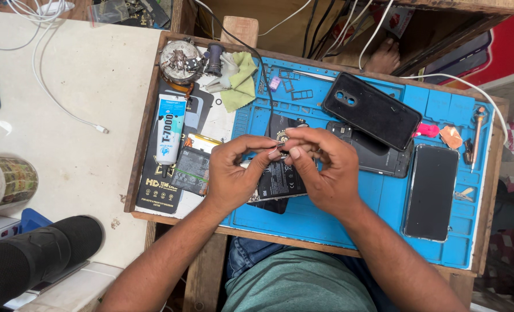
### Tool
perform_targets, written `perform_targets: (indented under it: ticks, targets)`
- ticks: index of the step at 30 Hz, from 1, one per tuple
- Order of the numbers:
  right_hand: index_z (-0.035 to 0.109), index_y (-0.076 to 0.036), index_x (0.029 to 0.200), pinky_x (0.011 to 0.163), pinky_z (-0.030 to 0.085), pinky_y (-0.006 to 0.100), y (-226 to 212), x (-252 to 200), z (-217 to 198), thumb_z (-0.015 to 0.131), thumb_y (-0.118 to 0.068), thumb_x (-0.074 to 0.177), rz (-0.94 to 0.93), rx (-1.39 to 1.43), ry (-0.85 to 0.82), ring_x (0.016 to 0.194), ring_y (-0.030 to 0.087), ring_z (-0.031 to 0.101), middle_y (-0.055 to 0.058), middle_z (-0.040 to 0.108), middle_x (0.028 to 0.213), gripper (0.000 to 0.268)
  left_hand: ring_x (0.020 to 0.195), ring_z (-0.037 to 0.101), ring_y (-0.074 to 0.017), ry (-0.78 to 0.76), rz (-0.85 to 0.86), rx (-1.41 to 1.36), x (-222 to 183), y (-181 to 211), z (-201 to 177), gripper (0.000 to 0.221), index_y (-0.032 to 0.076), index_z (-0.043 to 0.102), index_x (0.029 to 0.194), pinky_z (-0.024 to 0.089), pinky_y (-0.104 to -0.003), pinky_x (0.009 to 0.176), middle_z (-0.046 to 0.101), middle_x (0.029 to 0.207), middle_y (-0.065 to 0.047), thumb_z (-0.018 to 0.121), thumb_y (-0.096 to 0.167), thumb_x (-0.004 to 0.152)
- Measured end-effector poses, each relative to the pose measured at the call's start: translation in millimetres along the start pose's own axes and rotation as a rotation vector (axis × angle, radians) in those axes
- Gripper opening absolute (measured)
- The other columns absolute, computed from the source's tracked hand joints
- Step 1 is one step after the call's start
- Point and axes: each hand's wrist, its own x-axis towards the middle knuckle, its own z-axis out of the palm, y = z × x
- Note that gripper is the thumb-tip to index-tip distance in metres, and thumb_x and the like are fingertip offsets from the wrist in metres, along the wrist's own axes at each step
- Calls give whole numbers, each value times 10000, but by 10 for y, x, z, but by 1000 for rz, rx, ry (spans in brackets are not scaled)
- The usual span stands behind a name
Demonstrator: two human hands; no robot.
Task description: The person works on a disassembled smartphone motherboard, using a soldering iron to apply heat to small components. They also handle a thin wire, stripping or preparing it, and connect it to the board. The workspace contains various tools and phone parts.
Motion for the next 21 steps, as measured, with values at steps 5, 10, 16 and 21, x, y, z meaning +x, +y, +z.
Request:
perform_targets:
  ticks: [5, 10, 16, 21]
  targets:
    - [641, 11, 1292, 832, 601, 244, -54, 34, -4, 692, 2, 1009, -115, -157, 14, 949, 111, 733, 111, 706, 1123, 288, 956, 759, -144, -9, -14, -32, 0, -29, -10, 140, -3, 712, 1127, 614, -254, 852, 775, 1033, -114, 727, 38, 993]
    - [714, -21, 1149, 796, 596, 257, -126, 72, -34, 758, -30, 953, -246, -365, 10, 917, 154, 715, 133, 706, 1108, 201, 929, 746, -140, -18, -21, 9, 21, 28, -1, 135, -7, 726, 1109, 601, -252, 833, 776, 1020, -113, 728, 8, 975]
    - [739, -35, 1061, 861, 603, 296, -99, 114, -84, 767, -38, 945, -260, -288, -17, 976, 204, 729, 117, 720, 1075, 119, 920, 735, -142, -61, 27, 79, 25, 66, -7, 115, -6, 739, 1075, 594, -249, 817, 770, 1030, -124, 726, -25, 963]
    - [751, -40, 1046, 920, 608, 325, -12, 79, -60, 732, 10, 954, -204, -250, 20, 1023, 215, 735, 110, 726, 1080, 107, 939, 716, -154, -33, 39, 60, -39, -41, -9, 111, -39, 724, 1069, 589, -257, 839, 754, 1059, -156, 714, -56, 959]
